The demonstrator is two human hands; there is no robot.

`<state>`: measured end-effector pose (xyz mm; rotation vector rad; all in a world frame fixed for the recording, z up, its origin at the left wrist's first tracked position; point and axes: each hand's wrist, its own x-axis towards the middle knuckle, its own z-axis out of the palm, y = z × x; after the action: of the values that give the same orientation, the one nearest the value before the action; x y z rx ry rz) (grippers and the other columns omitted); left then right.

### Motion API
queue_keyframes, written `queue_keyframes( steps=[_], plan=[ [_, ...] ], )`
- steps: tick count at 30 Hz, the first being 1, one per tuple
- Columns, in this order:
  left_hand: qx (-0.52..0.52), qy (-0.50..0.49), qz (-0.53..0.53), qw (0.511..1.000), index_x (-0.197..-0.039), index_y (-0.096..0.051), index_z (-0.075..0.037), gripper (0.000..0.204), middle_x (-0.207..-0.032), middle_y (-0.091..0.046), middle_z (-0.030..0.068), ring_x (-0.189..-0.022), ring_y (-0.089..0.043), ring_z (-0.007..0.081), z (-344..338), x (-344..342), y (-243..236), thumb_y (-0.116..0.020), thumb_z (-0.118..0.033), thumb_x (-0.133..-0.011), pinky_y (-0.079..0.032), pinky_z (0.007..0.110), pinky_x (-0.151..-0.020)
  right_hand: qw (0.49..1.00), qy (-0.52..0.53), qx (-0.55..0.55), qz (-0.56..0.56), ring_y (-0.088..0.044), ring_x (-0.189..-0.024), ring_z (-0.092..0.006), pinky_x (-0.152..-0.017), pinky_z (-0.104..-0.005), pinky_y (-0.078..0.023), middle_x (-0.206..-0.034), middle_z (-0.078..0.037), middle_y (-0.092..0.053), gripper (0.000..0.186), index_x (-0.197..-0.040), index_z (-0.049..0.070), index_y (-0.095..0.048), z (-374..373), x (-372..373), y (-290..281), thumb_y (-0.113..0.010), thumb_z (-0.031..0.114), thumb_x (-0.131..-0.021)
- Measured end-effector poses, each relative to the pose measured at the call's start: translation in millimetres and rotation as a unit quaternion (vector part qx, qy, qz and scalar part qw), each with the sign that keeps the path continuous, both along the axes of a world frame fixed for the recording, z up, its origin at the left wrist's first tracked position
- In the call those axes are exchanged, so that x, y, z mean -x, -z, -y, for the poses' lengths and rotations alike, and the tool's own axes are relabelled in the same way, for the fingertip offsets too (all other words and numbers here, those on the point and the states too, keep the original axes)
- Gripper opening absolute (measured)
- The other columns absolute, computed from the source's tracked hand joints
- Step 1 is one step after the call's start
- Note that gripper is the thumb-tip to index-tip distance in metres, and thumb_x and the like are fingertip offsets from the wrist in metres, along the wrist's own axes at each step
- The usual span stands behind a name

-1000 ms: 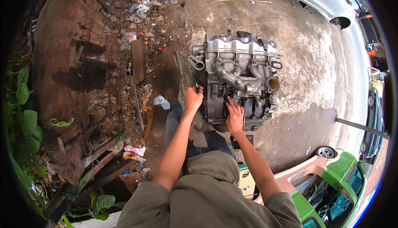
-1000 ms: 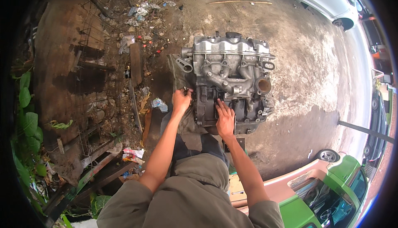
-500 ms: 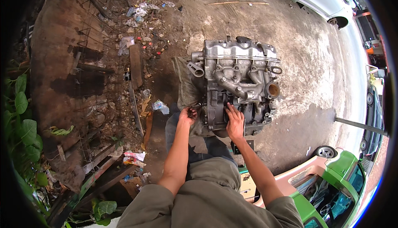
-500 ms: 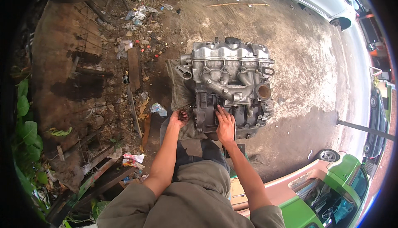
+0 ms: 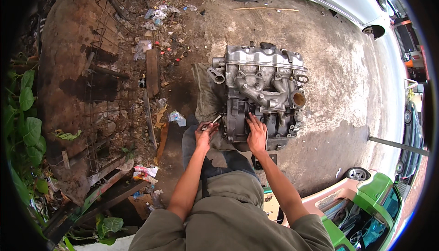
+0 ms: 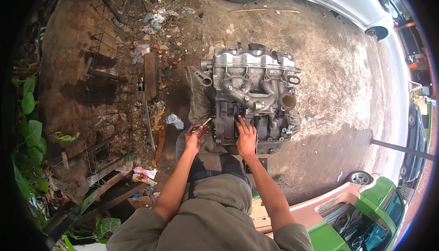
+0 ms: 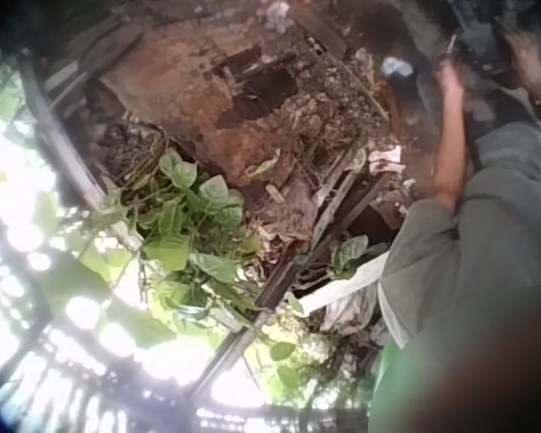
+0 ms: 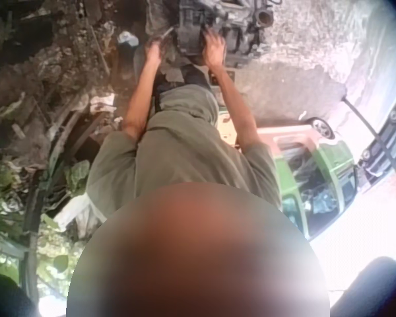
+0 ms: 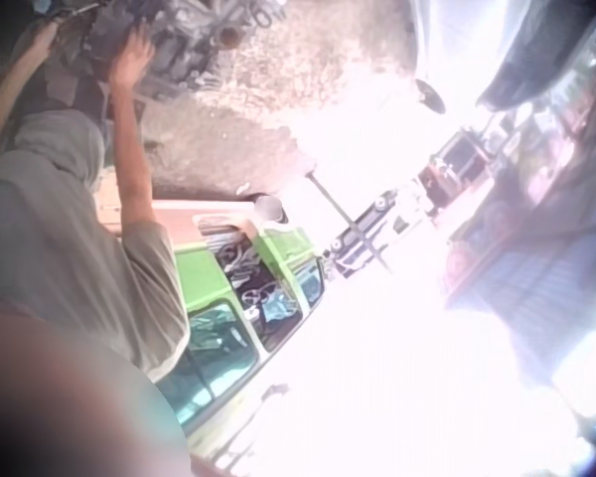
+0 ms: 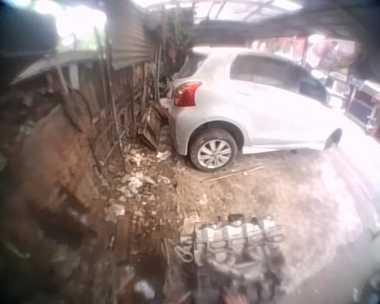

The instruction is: The person uses a wrench to loosen and remove bolts from a car engine block resting on a stand. They place the removed bolts on a nearby cardboard box and continue working on different sections of the engine.

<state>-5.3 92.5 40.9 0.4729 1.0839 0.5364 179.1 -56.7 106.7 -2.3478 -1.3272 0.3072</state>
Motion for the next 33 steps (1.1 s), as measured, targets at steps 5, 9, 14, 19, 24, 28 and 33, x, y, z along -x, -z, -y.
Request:
queue_keyframes(
  steps=[5, 9, 14, 19, 24, 28, 33],
  plan=[
    [-0.122, 0.078, -0.059, 0.988, -0.105, -0.06, 0.0, 0.014, -0.104, -0.073, 0.0175, -0.089, -0.073, 0.0224, 0.1, -4.6, 1.0, -0.068, 0.001, -0.095, -0.06, 0.035, -0.077, 0.999, 0.0, -0.033, -0.012, -0.047, -0.139, -0.029, -0.114, -0.0454, -0.033, -0.153, -0.008, -0.05, 0.06, -0.133, 0.003, -0.059, -0.3, -0.3, 4.2, -0.053, -0.012, -0.075],
    [-0.211, 0.113, -0.097, 0.966, -0.106, -0.058, 0.0, 0.014, -0.096, -0.072, 0.0118, -0.078, -0.069, 0.0168, 7.8, -7.8, 8.9, -0.064, 0.007, -0.095, -0.055, 0.03, -0.069, 0.999, 0.003, -0.027, -0.016, -0.047, -0.139, -0.0291, -0.114, -0.0454, -0.032, -0.153, -0.008, -0.05, 0.06, -0.132, 0.002, -0.059, 0.4, -0.4, 4.3, -0.053, -0.012, -0.074],
    [-0.323, 0.153, -0.193, 0.914, -0.109, -0.055, -0.001, 0.022, -0.089, -0.067, 0.0116, -0.081, -0.068, 0.019, 16.3, -16.7, 1.4, -0.056, 0.015, -0.092, -0.052, 0.031, -0.07, 1.0, -0.001, -0.017, -0.013, -0.047, -0.139, -0.0287, -0.113, -0.0454, -0.034, -0.153, -0.008, -0.05, 0.055, -0.132, 0.003, -0.06, 0.0, -0.1, 2.1, -0.053, -0.01, -0.079],
    [-0.435, 0.195, -0.281, 0.833, -0.121, -0.058, 0.001, 0.04, -0.097, -0.067, 0.0199, -0.093, -0.068, 0.0333, 18.5, -21.5, -24.7, -0.051, 0.019, -0.086, -0.053, 0.04, -0.079, 0.999, 0.0, -0.033, -0.018, -0.046, -0.139, -0.0296, -0.115, -0.0459, -0.032, -0.153, -0.009, -0.05, 0.059, -0.131, 0.002, -0.06, -0.1, -0.2, 3.7, -0.053, -0.012, -0.074],
    [-0.482, 0.228, -0.304, 0.79, -0.126, -0.063, 0.002, 0.045, -0.108, -0.065, 0.0258, -0.099, -0.064, 0.045, 17.8, -22.5, -41.6, -0.05, 0.016, -0.085, -0.052, 0.047, -0.084, 0.999, 0.005, -0.026, -0.021, -0.046, -0.14, -0.0288, -0.114, -0.0454, -0.032, -0.153, -0.008, -0.05, 0.059, -0.131, 0.003, -0.06, 0.2, 0.0, 4.7, -0.054, -0.012, -0.074],
    [-0.474, 0.217, -0.311, 0.794, -0.126, -0.062, 0.003, 0.043, -0.111, -0.064, 0.0269, -0.104, -0.062, 0.0471, 25.6, -28.5, -43.3, -0.05, 0.015, -0.087, -0.051, 0.049, -0.087, 0.999, 0.001, -0.028, -0.018, -0.046, -0.14, -0.0286, -0.114, -0.0453, -0.032, -0.153, -0.009, -0.05, 0.059, -0.132, 0.004, -0.059, 0.2, -0.3, 3.3, -0.054, -0.012, -0.075],
    [-0.486, 0.208, -0.319, 0.787, -0.126, -0.062, 0.002, 0.044, -0.113, -0.065, 0.0264, -0.103, -0.063, 0.046, 34.3, -34.1, -38.1, -0.051, 0.014, -0.085, -0.051, 0.047, -0.087, 1.0, 0.002, -0.026, -0.011, -0.047, -0.139, -0.0289, -0.114, -0.0455, -0.033, -0.153, -0.009, -0.05, 0.06, -0.133, 0.003, -0.059, 0.1, 0.0, 3.4, -0.054, -0.011, -0.075]
  ],
)
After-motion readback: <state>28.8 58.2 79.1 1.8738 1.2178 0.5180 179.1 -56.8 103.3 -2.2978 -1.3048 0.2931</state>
